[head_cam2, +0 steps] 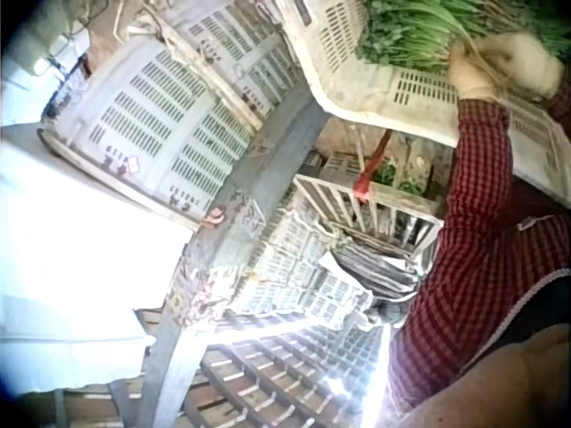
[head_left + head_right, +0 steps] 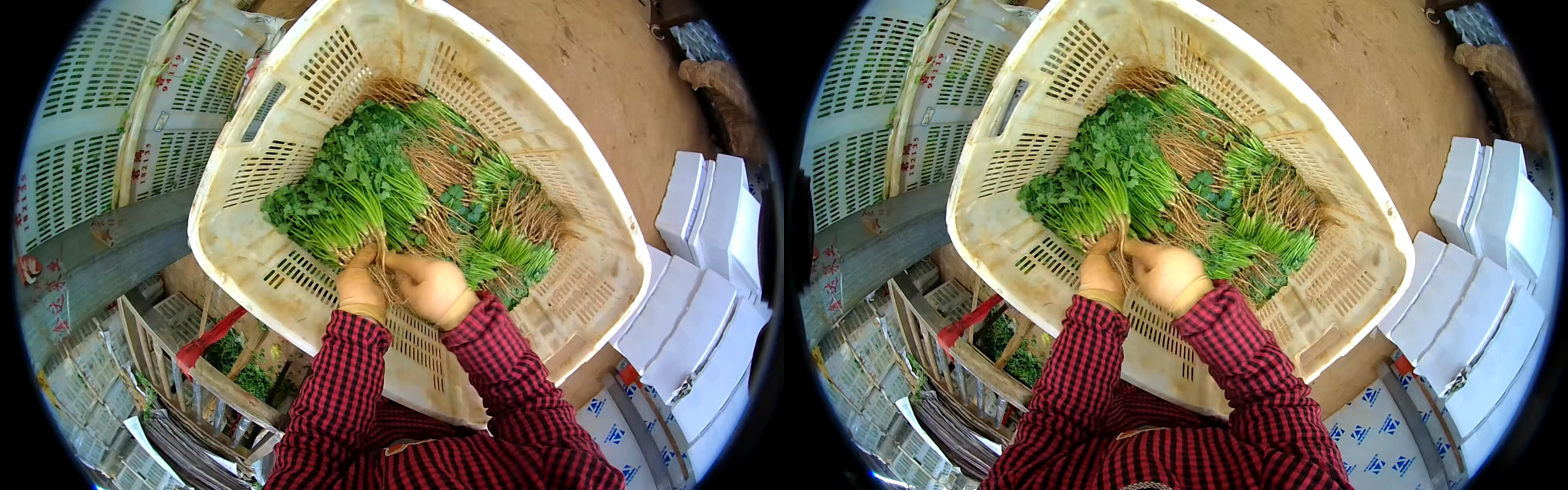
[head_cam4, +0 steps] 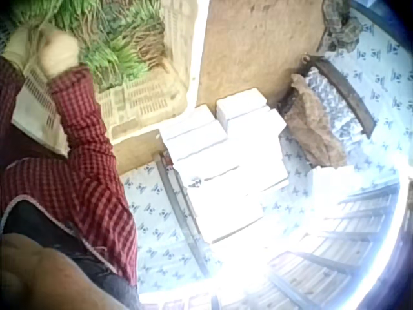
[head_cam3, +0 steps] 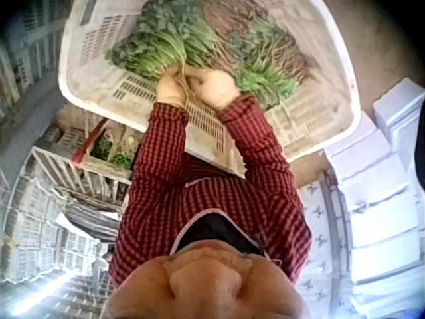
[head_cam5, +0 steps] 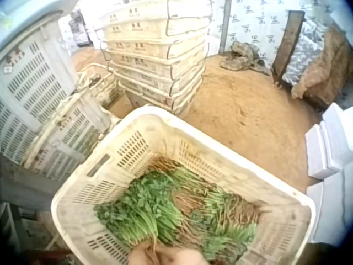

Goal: The person moves white foam boxes and a plastic crate of cilantro, then sorts through a bunch of cilantro by hand on a metal rack.

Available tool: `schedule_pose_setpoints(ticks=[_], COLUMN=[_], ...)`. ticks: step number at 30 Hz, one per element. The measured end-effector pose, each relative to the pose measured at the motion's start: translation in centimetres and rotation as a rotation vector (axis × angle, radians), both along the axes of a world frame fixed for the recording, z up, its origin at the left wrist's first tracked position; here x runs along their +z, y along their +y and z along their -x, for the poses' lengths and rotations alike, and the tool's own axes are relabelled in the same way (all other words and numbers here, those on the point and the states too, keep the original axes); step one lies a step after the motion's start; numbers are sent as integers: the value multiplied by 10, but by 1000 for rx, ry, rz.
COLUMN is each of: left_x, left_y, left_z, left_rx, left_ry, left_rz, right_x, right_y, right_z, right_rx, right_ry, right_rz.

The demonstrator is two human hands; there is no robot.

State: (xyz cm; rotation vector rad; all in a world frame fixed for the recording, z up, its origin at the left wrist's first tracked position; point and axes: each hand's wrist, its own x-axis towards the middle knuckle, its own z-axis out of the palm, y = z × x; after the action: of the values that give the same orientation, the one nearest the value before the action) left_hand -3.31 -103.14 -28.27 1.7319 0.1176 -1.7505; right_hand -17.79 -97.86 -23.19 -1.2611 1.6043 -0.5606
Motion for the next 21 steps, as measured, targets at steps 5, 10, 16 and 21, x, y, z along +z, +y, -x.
schedule_pose_setpoints(ticks=[5,10,16,21], left_x=[36,52,63,121], left_y=[-20,-25,-31,-52], left_z=[10,4,-27,-54], left_rx=[142,162,302,534], left_ry=[74,171,558,861], left_rz=[-68,-65,-54,-73], right_x=[-55,-100,-127,-133], right_y=[-25,-49,-38,-36], right_z=[-2,-37,-77,-76], right_rx=[-909,-678,-196,-158], right_ry=[22,408,602,611], right_rz=[257,180,-11,-22])
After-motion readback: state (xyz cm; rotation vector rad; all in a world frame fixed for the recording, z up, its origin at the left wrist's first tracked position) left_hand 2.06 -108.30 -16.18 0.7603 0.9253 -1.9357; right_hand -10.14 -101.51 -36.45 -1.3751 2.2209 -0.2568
